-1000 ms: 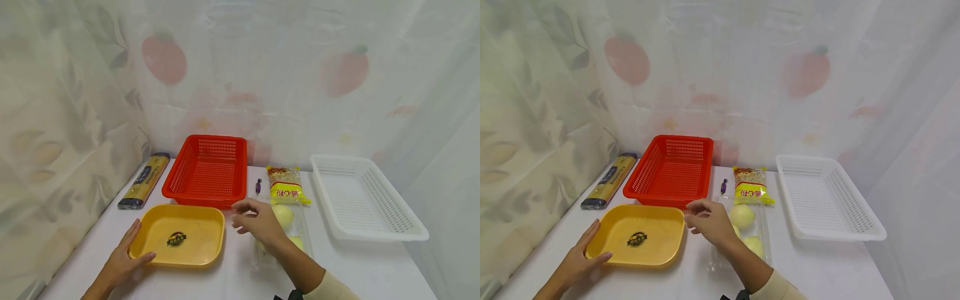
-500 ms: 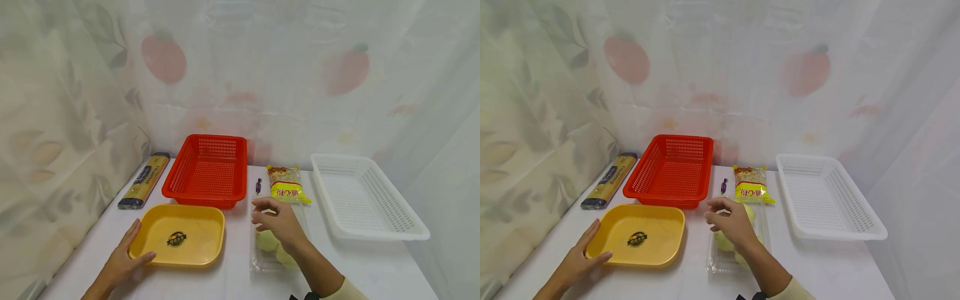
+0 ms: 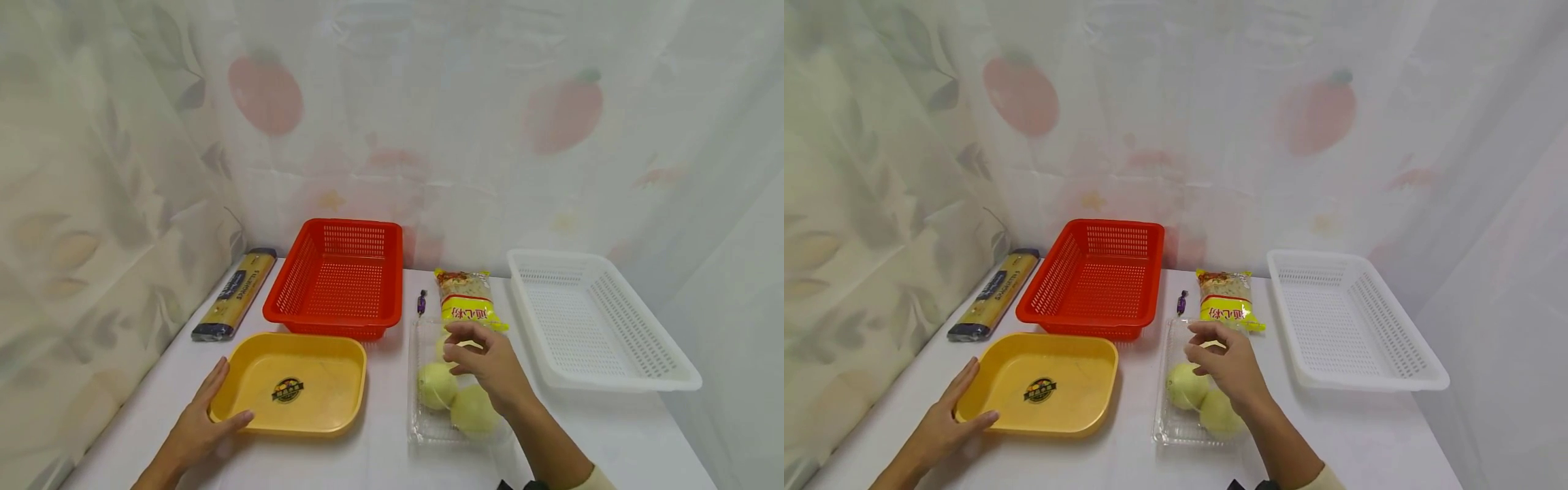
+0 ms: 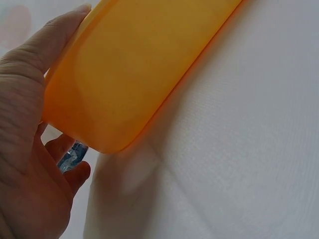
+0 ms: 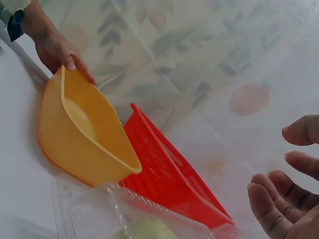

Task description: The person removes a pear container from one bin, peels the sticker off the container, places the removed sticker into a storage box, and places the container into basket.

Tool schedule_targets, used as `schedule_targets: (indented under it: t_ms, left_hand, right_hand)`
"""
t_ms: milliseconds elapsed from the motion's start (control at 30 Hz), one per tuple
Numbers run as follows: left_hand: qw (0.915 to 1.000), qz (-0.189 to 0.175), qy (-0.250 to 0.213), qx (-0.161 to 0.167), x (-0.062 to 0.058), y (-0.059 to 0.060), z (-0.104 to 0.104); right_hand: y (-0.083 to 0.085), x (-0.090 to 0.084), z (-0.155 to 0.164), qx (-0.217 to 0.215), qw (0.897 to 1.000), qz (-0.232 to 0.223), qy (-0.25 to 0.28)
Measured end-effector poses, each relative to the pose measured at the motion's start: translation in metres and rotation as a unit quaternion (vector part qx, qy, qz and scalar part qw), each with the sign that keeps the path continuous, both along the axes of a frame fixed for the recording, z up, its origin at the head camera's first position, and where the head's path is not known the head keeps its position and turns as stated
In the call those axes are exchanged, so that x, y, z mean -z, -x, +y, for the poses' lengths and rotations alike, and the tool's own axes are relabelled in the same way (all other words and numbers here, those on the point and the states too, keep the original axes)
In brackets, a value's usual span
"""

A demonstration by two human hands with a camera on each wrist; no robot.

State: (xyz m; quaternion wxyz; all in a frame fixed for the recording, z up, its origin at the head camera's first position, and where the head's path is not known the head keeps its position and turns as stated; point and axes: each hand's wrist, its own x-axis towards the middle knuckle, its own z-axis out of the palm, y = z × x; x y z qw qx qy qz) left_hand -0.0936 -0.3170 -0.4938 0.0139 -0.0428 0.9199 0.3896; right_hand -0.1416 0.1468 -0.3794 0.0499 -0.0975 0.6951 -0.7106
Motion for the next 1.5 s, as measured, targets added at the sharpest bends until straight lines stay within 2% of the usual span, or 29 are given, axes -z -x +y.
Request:
schedule_targets:
  t_ms: [300, 567, 833, 933, 1100, 1267, 1500]
  left_hand:
    - [0.9999, -0.008, 0.002, -0.006, 0.001, 0.001, 0.0]
    - [1.0, -0.003, 0.0, -0.004, 0.003, 0.001, -0.002]
    - [0.9995, 0.031, -0.008, 0.009, 0.002, -0.001, -0.001]
    - [0.9992, 0.037, -0.008, 0.011, 0.002, -0.001, 0.0]
    - [0.9996, 0.028, -0.007, 0.007, 0.002, -0.001, -0.001]
    - [0.9998, 0.016, -0.003, 0.005, 0.002, -0.001, -0.001]
    - [0.9999, 0.015, 0.0, 0.005, 0.002, -0.001, -0.001]
  right_hand:
    - [0.0, 0.006, 0.026, 0.03, 0.999, 0.003, -0.025]
    - [-0.001, 0.013, 0.051, 0.055, 0.995, 0.016, -0.079]
    - [-0.003, 0.026, 0.073, 0.073, 0.988, 0.013, -0.135]
    - [-0.004, 0.032, 0.079, 0.075, 0.987, 0.002, -0.145]
    - [-0.005, 0.043, 0.087, 0.069, 0.983, -0.034, -0.165]
    - [-0.004, 0.055, 0.092, 0.057, 0.98, -0.049, -0.181]
    - [-0.002, 0.066, 0.094, 0.046, 0.982, -0.064, -0.171]
